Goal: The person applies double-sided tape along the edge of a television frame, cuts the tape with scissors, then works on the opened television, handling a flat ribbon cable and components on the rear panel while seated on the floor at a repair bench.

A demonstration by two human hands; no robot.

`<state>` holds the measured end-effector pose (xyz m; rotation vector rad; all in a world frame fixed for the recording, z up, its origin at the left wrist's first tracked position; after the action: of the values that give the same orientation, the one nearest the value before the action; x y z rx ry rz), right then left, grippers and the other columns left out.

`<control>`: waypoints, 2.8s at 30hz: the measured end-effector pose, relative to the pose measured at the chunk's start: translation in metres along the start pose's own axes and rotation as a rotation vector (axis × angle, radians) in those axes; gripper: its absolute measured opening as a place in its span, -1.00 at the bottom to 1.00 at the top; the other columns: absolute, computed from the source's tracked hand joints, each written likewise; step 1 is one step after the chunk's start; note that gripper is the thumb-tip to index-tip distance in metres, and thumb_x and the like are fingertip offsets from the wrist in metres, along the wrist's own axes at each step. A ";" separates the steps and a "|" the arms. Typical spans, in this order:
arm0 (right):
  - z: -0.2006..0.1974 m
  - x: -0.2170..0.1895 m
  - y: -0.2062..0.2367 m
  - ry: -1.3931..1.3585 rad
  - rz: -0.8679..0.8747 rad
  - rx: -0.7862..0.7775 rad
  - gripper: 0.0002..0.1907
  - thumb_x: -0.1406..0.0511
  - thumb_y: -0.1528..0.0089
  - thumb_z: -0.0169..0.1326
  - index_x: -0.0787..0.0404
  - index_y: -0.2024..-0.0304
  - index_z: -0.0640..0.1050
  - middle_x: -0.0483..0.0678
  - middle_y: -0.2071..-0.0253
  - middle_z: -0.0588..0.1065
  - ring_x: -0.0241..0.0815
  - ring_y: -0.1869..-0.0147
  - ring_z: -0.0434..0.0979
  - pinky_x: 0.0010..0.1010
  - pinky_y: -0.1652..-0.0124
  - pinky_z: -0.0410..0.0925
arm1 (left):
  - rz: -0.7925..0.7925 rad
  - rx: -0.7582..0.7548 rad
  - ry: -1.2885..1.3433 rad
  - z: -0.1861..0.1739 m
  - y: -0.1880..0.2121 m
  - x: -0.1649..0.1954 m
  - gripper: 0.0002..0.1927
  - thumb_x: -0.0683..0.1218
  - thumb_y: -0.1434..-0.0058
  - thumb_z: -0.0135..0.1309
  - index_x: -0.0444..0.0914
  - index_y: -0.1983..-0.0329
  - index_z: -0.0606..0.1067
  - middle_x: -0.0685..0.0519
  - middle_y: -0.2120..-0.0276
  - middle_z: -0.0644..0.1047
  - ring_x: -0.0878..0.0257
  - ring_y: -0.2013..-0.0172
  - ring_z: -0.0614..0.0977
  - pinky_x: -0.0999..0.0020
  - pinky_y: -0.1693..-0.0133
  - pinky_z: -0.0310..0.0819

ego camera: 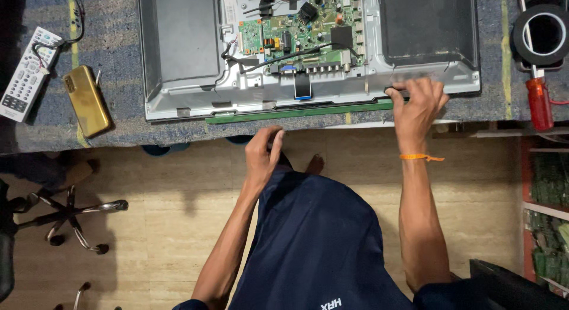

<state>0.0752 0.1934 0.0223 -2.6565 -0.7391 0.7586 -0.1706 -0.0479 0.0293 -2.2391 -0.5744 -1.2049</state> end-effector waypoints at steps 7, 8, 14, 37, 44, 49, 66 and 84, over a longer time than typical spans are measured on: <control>0.013 0.021 -0.008 -0.035 -0.087 0.013 -0.87 0.32 -0.23 0.39 0.17 0.27 0.65 -0.04 0.17 0.51 0.01 -0.02 0.43 -0.14 -0.05 0.22 | 0.075 0.050 0.026 0.004 -0.010 0.004 -0.87 -0.17 -0.37 0.15 -0.32 0.08 0.56 -0.08 0.25 0.62 0.11 0.28 0.69 0.29 0.19 0.57; 0.014 0.025 -0.007 -0.131 -0.076 0.000 -0.84 0.34 -0.25 0.41 0.21 0.25 0.64 0.00 0.18 0.50 0.05 0.04 0.44 -0.14 -0.01 0.26 | 0.073 0.067 0.017 0.002 -0.010 0.002 -0.88 -0.17 -0.37 0.15 -0.31 0.08 0.56 -0.08 0.24 0.62 0.10 0.26 0.69 0.28 0.18 0.57; 0.026 0.033 0.002 -0.141 -0.151 0.027 -0.82 0.61 -0.31 0.21 0.34 0.08 0.63 0.03 0.12 0.53 -0.05 -0.02 0.53 -0.23 -0.10 0.39 | 0.087 0.088 0.024 -0.014 -0.002 -0.011 -0.87 -0.16 -0.36 0.16 -0.31 0.09 0.55 -0.09 0.22 0.62 0.06 0.22 0.69 0.28 0.16 0.57; 0.043 0.057 0.014 -0.338 0.023 -0.036 -0.78 0.49 -0.25 0.30 0.31 0.15 0.50 -0.06 0.01 0.34 -0.23 -0.02 0.46 -0.41 -0.13 0.47 | -0.221 0.387 -0.516 -0.072 -0.061 -0.069 -0.51 0.18 -0.11 0.34 -0.24 0.12 0.50 -0.01 0.16 0.44 0.03 0.07 0.40 0.03 0.01 0.13; 0.037 0.050 0.012 -0.233 -0.035 -0.025 -0.78 0.47 -0.23 0.32 0.31 0.17 0.52 -0.05 0.03 0.36 -0.16 -0.03 0.43 -0.34 -0.08 0.39 | -0.176 0.335 -0.516 -0.062 -0.053 -0.066 -0.70 0.09 -0.30 0.28 -0.18 0.17 0.50 0.02 0.14 0.46 0.06 0.00 0.42 0.07 -0.10 0.17; 0.030 0.041 0.010 -0.311 0.013 -0.029 -0.77 0.45 -0.21 0.33 0.31 0.18 0.52 -0.02 0.02 0.38 -0.15 -0.02 0.45 -0.32 -0.10 0.41 | -0.205 0.424 -0.747 -0.073 -0.057 -0.044 -0.39 0.23 -0.10 0.30 -0.30 0.02 0.47 -0.09 0.15 0.43 -0.03 0.03 0.39 -0.02 0.02 0.12; 0.048 0.061 0.016 -0.266 -0.026 -0.016 -0.78 0.47 -0.25 0.30 0.27 0.14 0.50 -0.03 -0.03 0.31 -0.17 -0.07 0.44 -0.32 -0.13 0.43 | 0.060 0.166 -0.695 -0.091 -0.070 -0.078 -0.80 -0.13 -0.21 0.27 -0.28 0.20 0.51 -0.06 0.16 0.47 0.00 0.06 0.39 0.04 -0.01 0.16; 0.055 0.064 0.020 -0.295 -0.009 -0.038 -0.79 0.43 -0.33 0.27 0.29 0.10 0.47 -0.04 -0.02 0.26 -0.17 -0.06 0.34 -0.36 -0.08 0.33 | 0.068 -0.154 -0.322 -0.128 -0.095 -0.104 -0.82 -0.03 -0.09 0.30 -0.20 0.38 0.57 0.12 0.39 0.41 0.13 0.14 0.31 0.13 -0.04 -0.02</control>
<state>0.0996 0.2179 -0.0568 -2.6014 -0.8432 1.1613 -0.3596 -0.0673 0.0238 -2.5857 -0.5347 -0.8857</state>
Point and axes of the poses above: each hand's wrist, its own y-axis away from the middle knuckle, its own z-axis out of the palm, x = y × z, the point moved 2 cm from there along -y, towards the middle knuckle
